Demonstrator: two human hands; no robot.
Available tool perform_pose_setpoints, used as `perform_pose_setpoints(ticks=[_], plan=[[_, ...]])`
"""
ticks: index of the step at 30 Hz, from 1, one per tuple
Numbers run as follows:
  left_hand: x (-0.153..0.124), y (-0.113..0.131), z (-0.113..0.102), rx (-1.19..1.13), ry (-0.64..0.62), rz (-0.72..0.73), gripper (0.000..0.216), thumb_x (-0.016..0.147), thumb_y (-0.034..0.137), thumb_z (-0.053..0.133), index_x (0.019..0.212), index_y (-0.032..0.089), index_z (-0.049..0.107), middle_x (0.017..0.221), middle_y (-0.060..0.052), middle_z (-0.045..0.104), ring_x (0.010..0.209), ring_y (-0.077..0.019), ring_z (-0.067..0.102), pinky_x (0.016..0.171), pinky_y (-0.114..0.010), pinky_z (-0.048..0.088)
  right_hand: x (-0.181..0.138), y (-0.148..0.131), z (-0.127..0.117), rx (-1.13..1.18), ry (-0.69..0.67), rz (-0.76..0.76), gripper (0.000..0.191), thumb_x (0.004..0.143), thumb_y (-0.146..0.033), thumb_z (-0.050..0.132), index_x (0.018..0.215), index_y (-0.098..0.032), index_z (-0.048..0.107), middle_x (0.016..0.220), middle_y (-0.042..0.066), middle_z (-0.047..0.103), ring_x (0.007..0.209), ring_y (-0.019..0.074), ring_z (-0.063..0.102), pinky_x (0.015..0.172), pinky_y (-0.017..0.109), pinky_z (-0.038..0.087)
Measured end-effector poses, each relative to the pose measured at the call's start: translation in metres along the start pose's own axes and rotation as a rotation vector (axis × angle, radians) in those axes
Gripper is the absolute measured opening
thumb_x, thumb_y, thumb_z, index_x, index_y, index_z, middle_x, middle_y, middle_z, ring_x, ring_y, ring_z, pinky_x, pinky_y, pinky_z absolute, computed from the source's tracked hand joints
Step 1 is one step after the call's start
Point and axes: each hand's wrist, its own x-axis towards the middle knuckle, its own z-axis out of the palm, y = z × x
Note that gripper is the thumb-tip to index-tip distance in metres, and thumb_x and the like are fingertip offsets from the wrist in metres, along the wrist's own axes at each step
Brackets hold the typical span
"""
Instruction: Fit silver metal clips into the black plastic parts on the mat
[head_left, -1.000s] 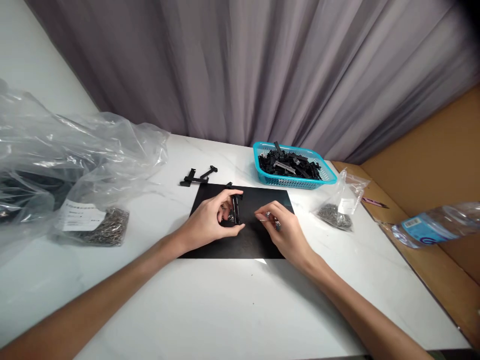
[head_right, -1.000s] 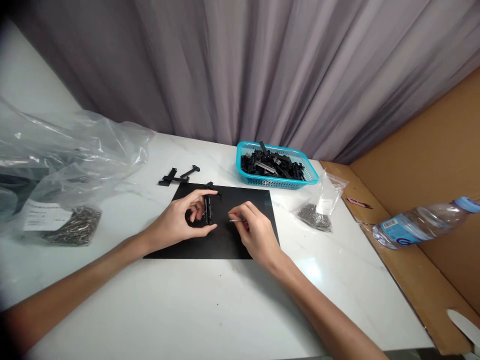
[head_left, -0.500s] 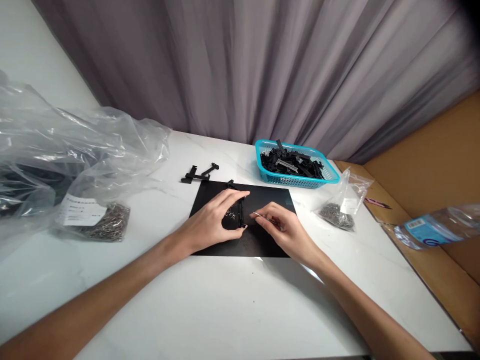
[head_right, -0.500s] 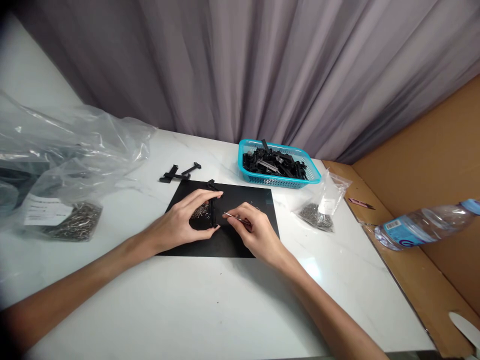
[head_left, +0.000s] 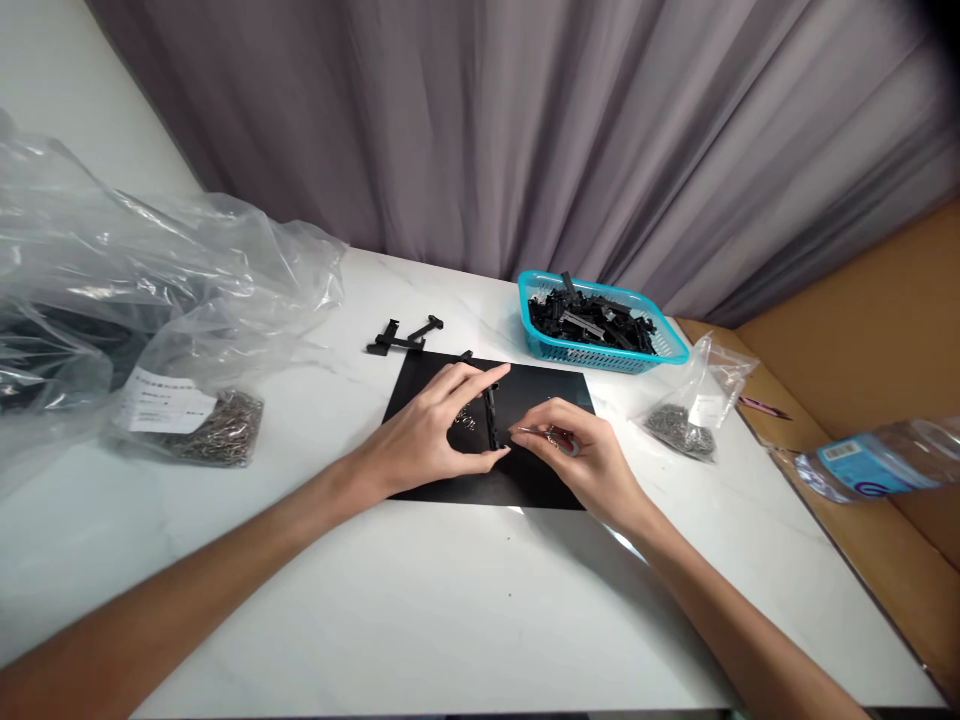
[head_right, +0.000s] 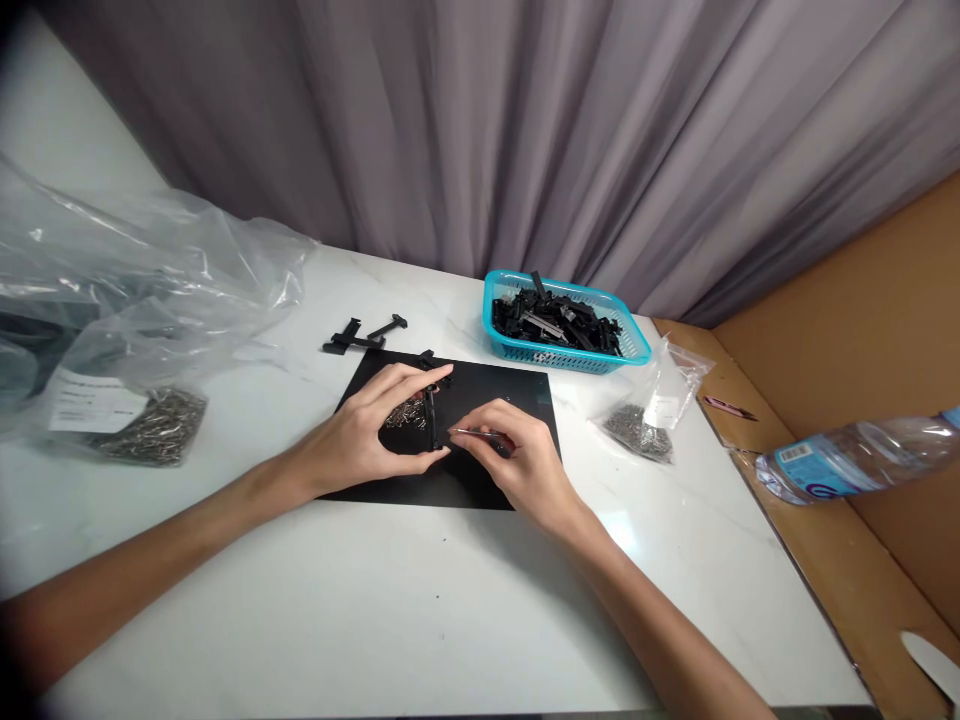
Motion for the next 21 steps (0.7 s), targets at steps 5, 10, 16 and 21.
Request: perform_pose_setpoints(ticks=[5,10,16,21], plan=[[-0.001,-0.001,0.0,0.015,-0.008,0.043,0.09,0.08,0.023,0.082,0.156,0.028,0.034,0.123,-0.006,0.061,0.112,-0.0242,0.063,0.106,-0.044,0.056,-0.003,-0.009,0.0,0.023,-0.054,-0.052,0.009,0.098,-0.025,0.068,0.096,-0.023,0.077,0.092,0.003,0.074,0.08,0.0154,0.062,0.065,0.028,0.046],[-0.002,-0.002,0.001,0.004,0.031,0.044,0.067,0.076,0.019,0.083,0.134,0.022,0.05,0.119,-0.007,0.063,0.109,-0.0244,0.065,0.098,-0.04,0.06,-0.006,-0.008,0.0,-0.005,-0.051,0.015,0.011,0.096,-0.027,0.071,0.105,-0.024,0.076,0.095,0.003,0.076,0.078,0.0161,0.065,0.063,0.028,0.047],[0.001,-0.003,0.0,0.042,0.026,0.136,0.057,0.084,0.018,0.078,0.133,0.021,0.049,0.122,-0.007,0.065,0.115,-0.0249,0.062,0.102,-0.041,0.058,-0.006,-0.009,0.0,-0.098,-0.03,0.001,0.008,0.098,-0.027,0.067,0.095,-0.022,0.073,0.091,0.003,0.073,0.078,0.0168,0.065,0.069,0.03,0.05],[0.001,-0.003,0.001,0.028,0.023,0.135,0.058,0.083,0.014,0.076,0.135,0.022,0.05,0.121,-0.007,0.066,0.114,-0.0255,0.063,0.101,-0.042,0.057,-0.006,-0.013,0.003,-0.085,-0.039,-0.071,0.009,0.1,-0.025,0.065,0.096,-0.023,0.073,0.099,0.005,0.067,0.089,0.0183,0.063,0.071,0.03,0.053]])
